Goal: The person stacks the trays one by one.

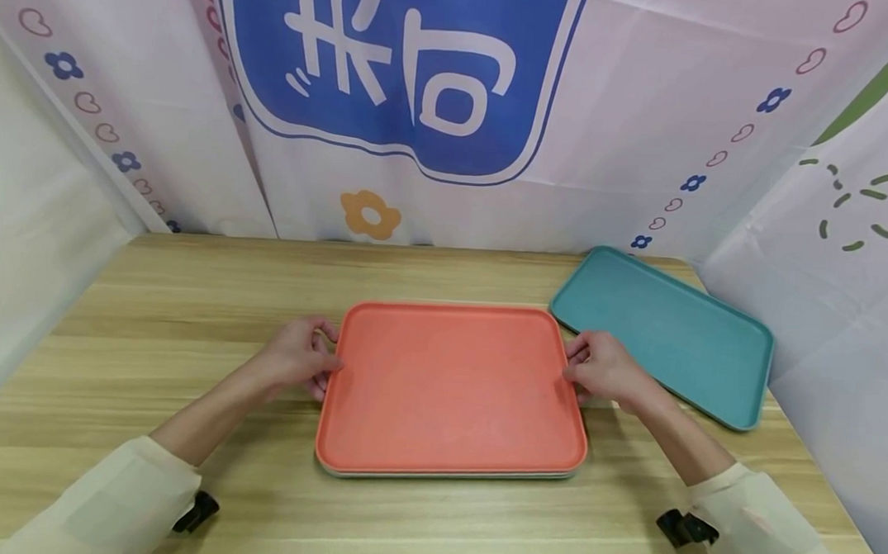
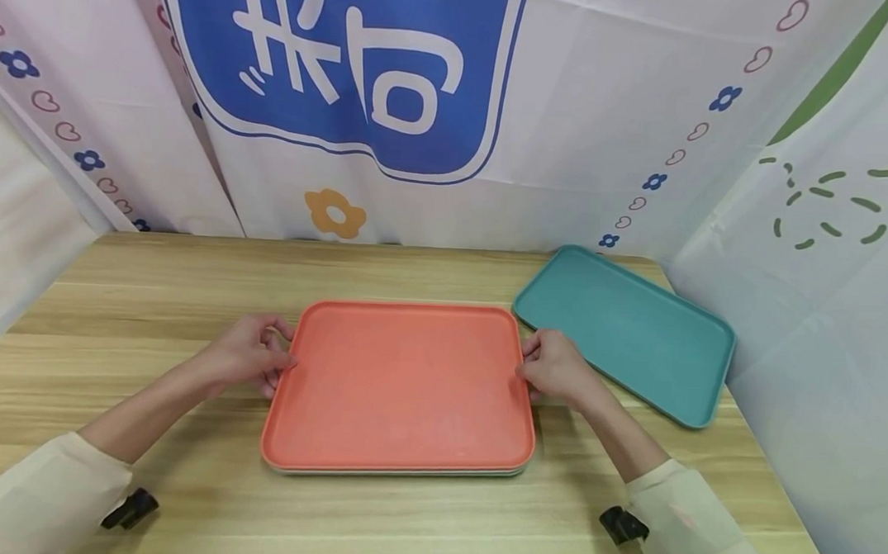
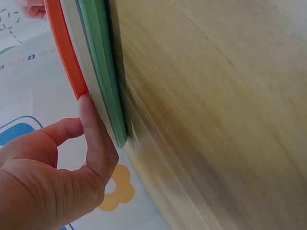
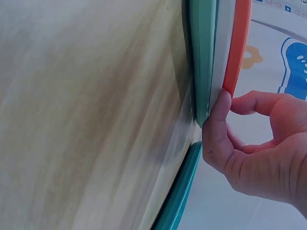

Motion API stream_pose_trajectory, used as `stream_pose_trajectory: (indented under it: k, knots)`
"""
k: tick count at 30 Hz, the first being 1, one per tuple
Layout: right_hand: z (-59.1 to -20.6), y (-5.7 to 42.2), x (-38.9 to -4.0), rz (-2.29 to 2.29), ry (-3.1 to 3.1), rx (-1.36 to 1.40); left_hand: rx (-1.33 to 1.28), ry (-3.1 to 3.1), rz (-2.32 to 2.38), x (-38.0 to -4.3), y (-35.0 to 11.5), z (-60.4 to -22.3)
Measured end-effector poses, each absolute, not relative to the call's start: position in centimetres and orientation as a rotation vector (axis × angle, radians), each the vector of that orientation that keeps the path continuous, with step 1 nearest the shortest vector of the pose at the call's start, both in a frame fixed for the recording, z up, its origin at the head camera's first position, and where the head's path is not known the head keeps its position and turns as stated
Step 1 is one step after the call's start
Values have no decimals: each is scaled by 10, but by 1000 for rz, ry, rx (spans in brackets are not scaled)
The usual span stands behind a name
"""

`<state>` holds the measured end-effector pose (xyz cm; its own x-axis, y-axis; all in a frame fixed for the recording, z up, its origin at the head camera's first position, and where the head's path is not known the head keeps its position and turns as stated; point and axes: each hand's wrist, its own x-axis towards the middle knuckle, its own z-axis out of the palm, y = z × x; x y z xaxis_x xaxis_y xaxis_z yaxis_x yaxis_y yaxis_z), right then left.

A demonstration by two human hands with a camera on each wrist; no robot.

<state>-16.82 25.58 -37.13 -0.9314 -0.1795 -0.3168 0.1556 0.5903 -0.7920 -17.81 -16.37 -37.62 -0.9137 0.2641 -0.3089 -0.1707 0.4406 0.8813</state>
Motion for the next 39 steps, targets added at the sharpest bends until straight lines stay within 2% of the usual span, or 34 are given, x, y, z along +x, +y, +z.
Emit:
stream_pose_trajectory:
  k: [22, 39]
  knots:
    - [-373, 261, -168, -1294, 2443, -42, 148, 2271, 1506, -184, -169, -380]
    - [-377, 265, -167, -1362, 2387, -25, 211, 2350, 1475, -203, -170, -385]
